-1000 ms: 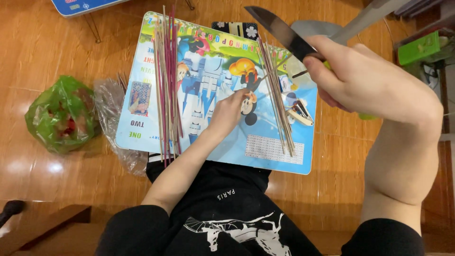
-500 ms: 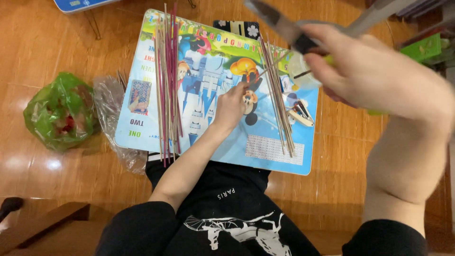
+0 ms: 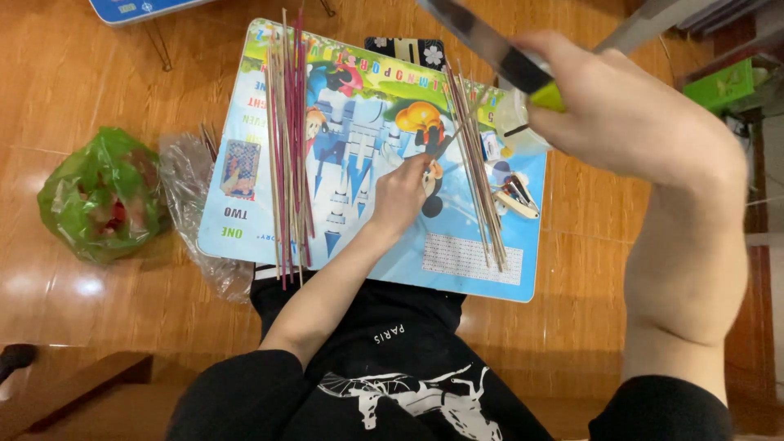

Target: Scraping or sharpening the ends of thin wooden sticks using a kitchen knife.

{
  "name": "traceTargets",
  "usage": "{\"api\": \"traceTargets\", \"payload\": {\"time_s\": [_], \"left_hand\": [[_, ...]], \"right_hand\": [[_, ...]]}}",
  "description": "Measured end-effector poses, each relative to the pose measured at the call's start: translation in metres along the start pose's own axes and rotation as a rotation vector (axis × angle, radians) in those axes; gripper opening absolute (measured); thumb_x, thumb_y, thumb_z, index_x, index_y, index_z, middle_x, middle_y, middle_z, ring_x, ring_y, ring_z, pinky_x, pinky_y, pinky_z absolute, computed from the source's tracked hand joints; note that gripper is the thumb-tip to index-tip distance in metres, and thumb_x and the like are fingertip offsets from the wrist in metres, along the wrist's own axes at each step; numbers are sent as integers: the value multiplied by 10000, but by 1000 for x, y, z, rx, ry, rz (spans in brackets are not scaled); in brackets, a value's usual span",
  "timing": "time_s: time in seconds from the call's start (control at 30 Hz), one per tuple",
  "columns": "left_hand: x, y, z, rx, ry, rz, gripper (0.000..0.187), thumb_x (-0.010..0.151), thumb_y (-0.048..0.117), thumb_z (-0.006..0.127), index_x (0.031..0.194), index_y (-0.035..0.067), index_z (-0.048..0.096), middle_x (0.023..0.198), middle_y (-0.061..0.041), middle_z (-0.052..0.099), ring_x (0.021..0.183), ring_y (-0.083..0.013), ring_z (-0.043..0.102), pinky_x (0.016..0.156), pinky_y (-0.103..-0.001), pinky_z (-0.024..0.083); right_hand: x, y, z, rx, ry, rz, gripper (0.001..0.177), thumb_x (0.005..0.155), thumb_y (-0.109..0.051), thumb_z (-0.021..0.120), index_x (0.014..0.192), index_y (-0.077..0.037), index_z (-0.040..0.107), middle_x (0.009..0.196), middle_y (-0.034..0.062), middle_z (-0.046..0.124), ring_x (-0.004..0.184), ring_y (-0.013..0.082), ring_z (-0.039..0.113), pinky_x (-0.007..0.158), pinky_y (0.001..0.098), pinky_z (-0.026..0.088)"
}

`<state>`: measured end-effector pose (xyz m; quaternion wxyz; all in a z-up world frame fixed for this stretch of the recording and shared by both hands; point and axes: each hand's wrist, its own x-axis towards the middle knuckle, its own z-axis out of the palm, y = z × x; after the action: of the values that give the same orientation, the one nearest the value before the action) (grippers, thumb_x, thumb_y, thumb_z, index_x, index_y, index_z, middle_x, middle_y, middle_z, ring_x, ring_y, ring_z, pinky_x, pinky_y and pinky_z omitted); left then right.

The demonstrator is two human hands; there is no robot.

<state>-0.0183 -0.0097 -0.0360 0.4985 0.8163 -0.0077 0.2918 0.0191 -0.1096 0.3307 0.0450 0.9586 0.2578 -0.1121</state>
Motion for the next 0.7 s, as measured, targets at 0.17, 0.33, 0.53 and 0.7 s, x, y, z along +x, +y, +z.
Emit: {"api": "traceTargets", "payload": {"time_s": [0.17, 0.33, 0.53, 0.7], "left_hand": [[16, 6, -10, -55, 97, 22, 269, 914, -37, 633, 1172, 37, 655, 1005, -155, 758, 866, -309, 768, 719, -389, 618], [19, -17, 8, -26, 57, -26, 278, 900, -13, 661, 1176, 13, 653, 999, -162, 758, 826, -319, 760, 676, -401, 606], [28, -5, -5, 5, 58, -4, 277, 891, -15, 677, 1164, 27, 656, 983, -154, 758, 830, -321, 761, 689, -401, 607], [18, -20, -1, 59, 81, 2, 377, 791, -60, 652, 1157, 28, 665, 1010, -158, 766, 865, -330, 756, 721, -410, 608]], "right_hand": [[4, 17, 1, -18, 9, -55, 700, 928, -136, 663, 1585, -89, 424, 771, 205, 711, 643, 338, 710, 559, 441, 546], [13, 21, 17, 59, 77, -187, 660, 892, -112, 675, 1523, -56, 490, 754, 203, 704, 631, 334, 696, 555, 439, 532], [8, 21, -6, -41, -28, 34, 656, 942, -134, 661, 1566, -106, 461, 848, 235, 735, 662, 319, 723, 569, 425, 555], [24, 23, 17, -3, 88, -283, 671, 848, -107, 683, 1486, -34, 489, 946, 274, 728, 733, 356, 714, 621, 447, 563]]}}
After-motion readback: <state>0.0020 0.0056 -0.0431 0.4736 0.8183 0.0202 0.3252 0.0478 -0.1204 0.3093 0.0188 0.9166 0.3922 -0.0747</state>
